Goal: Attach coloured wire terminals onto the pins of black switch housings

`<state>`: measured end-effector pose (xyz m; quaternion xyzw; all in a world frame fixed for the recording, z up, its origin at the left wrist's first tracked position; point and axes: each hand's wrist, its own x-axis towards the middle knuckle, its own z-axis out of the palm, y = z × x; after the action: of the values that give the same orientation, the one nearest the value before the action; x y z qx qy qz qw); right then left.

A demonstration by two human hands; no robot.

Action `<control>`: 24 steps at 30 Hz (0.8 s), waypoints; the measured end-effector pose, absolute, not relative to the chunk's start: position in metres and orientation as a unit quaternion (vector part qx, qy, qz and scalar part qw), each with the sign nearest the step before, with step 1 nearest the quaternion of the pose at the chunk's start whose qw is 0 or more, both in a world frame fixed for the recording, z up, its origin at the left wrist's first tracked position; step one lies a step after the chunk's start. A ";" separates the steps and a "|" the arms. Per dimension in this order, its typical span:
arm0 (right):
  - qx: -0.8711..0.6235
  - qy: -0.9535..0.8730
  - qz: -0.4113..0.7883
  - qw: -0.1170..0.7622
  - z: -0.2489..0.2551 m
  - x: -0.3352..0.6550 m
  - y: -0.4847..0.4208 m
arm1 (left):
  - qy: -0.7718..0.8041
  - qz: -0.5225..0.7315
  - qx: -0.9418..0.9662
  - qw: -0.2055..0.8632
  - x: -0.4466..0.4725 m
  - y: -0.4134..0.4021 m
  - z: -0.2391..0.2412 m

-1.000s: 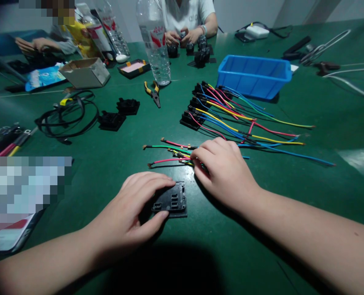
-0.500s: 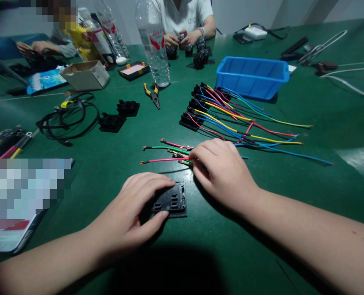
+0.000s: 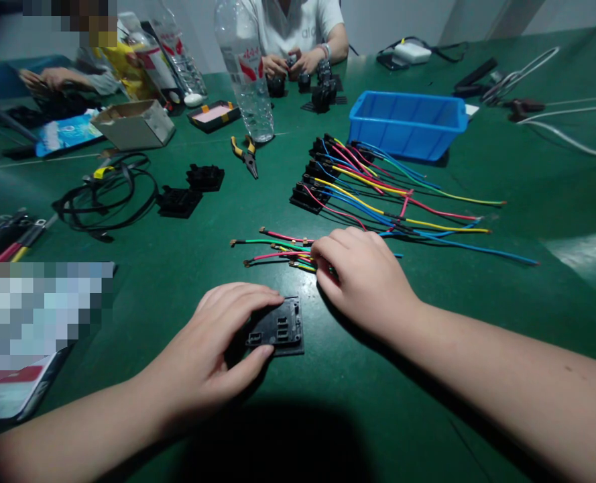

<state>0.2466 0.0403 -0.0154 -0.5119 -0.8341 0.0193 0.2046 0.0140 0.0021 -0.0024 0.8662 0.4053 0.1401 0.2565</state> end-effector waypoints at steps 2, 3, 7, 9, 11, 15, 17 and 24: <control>-0.519 -0.834 0.024 0.184 -0.016 0.246 0.040 | 0.403 0.141 0.867 0.257 0.014 0.002 -0.002; -0.522 -0.834 0.027 0.178 -0.016 0.245 0.040 | 0.403 0.142 0.867 0.256 0.014 0.003 -0.002; -0.521 -0.832 0.030 0.188 -0.017 0.244 0.040 | 0.403 0.140 0.867 0.256 0.014 0.002 -0.002; -0.523 -0.828 0.041 0.196 -0.018 0.245 0.040 | 0.403 0.139 0.867 0.258 0.014 0.002 -0.002; -0.528 -0.822 0.059 0.205 -0.017 0.245 0.041 | 0.403 0.139 0.867 0.258 0.014 0.002 -0.003; -0.523 -0.821 0.074 0.216 -0.016 0.246 0.042 | 0.403 0.140 0.868 0.255 0.014 0.002 -0.003; -0.516 -0.824 0.070 0.222 -0.015 0.246 0.041 | 0.404 0.140 0.867 0.256 0.014 0.003 -0.003; -0.526 -0.806 0.047 0.268 -0.012 0.245 0.037 | 0.406 0.137 0.865 0.262 0.015 0.003 -0.001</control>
<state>0.2449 0.0369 -0.0122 -0.5261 -0.8058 0.0467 0.2678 0.0149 0.0028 -0.0011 0.8647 0.4059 0.1374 0.2620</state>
